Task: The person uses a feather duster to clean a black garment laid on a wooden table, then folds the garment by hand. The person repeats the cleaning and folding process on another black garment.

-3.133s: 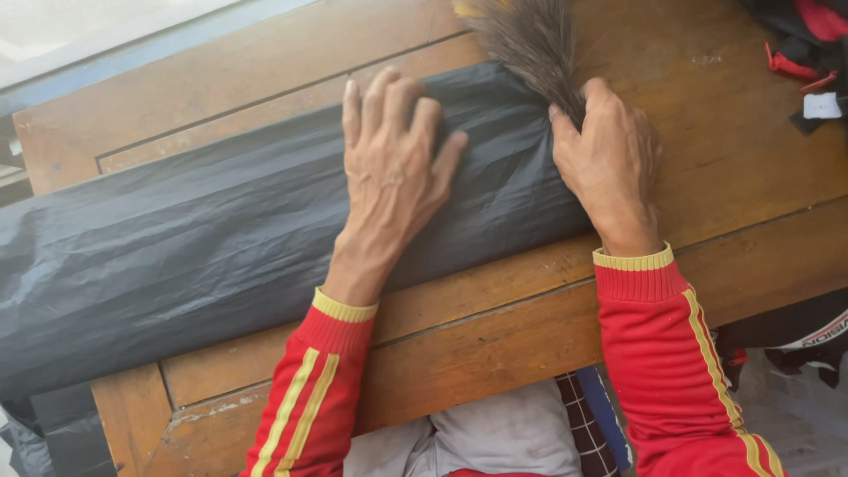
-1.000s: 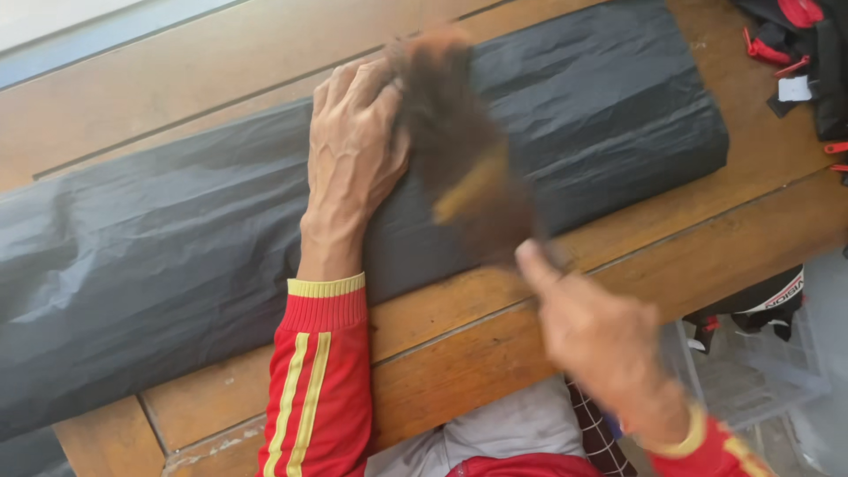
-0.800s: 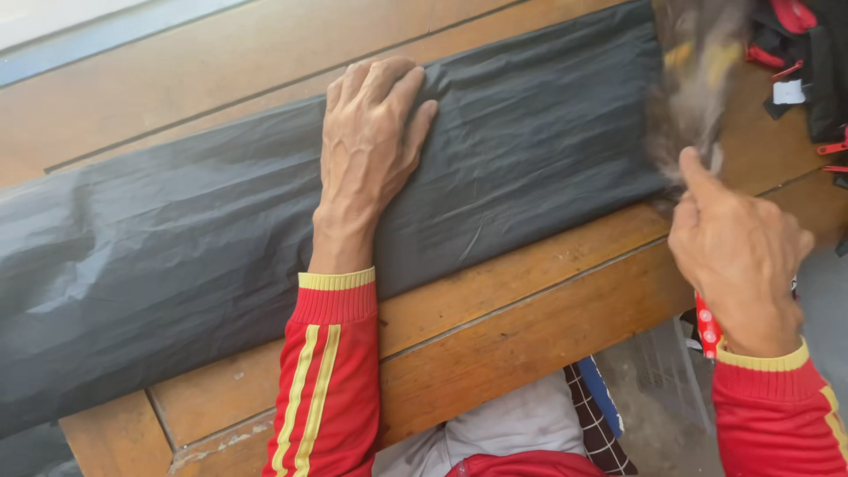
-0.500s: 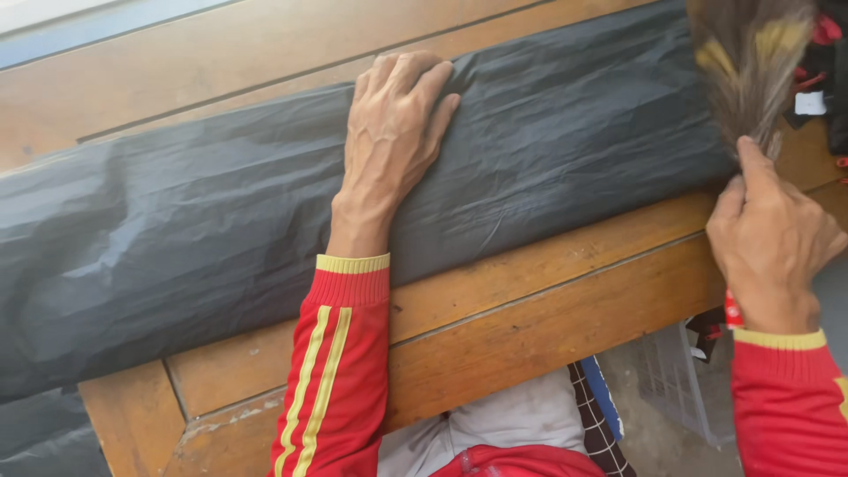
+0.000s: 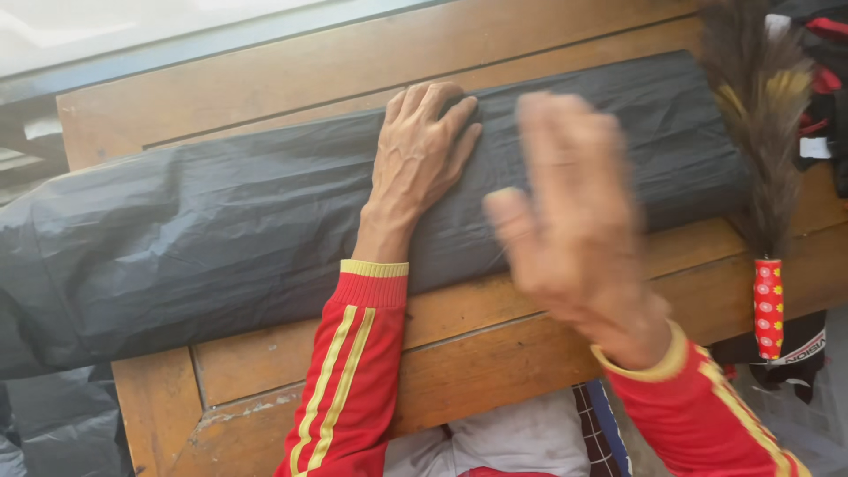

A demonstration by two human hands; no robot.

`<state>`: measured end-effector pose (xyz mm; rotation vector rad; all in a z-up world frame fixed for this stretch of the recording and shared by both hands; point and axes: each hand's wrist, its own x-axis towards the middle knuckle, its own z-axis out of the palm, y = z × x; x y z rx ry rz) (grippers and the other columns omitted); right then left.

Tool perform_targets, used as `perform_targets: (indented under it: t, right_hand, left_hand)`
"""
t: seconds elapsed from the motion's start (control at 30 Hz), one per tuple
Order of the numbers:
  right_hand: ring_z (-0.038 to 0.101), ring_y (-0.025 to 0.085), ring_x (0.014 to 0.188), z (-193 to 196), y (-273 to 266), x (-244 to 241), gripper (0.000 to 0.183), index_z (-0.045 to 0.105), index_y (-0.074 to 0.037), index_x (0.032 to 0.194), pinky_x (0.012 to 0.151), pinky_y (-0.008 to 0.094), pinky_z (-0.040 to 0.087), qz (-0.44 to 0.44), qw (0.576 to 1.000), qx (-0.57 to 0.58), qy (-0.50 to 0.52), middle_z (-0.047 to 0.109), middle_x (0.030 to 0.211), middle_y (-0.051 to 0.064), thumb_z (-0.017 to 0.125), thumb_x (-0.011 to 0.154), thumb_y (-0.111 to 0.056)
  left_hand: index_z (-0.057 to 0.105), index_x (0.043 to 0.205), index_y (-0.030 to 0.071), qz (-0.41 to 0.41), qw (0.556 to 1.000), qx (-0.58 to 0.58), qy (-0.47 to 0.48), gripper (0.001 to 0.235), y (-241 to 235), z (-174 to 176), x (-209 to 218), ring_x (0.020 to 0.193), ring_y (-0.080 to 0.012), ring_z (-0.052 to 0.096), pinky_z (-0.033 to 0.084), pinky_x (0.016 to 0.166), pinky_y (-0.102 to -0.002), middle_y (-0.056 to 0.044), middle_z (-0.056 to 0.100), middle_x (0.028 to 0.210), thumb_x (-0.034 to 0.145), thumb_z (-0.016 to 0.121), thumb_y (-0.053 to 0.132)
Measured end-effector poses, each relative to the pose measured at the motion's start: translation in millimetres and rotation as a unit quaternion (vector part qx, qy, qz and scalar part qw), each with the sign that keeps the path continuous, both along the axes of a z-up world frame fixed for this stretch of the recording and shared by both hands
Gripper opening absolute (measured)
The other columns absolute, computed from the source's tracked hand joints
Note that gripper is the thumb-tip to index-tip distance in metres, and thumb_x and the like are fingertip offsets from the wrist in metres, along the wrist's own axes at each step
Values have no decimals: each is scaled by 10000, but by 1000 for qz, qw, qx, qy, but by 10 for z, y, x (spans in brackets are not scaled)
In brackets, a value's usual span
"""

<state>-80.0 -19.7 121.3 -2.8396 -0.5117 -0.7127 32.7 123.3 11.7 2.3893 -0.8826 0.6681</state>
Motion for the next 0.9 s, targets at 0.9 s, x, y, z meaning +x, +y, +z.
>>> perform_targets:
  t: [0.9]
  right_hand:
    - [184, 406, 1425, -919, -1192, 973, 795, 162, 37, 1501, 1128, 532, 67, -50, 964, -26, 259, 204, 1553, 267, 210, 1003, -581]
  left_hand:
    - [593, 1204, 23, 8, 998, 64, 18, 322, -24, -13, 77, 1098, -318, 523, 452, 887, -437, -114, 537, 1204, 980, 622, 254]
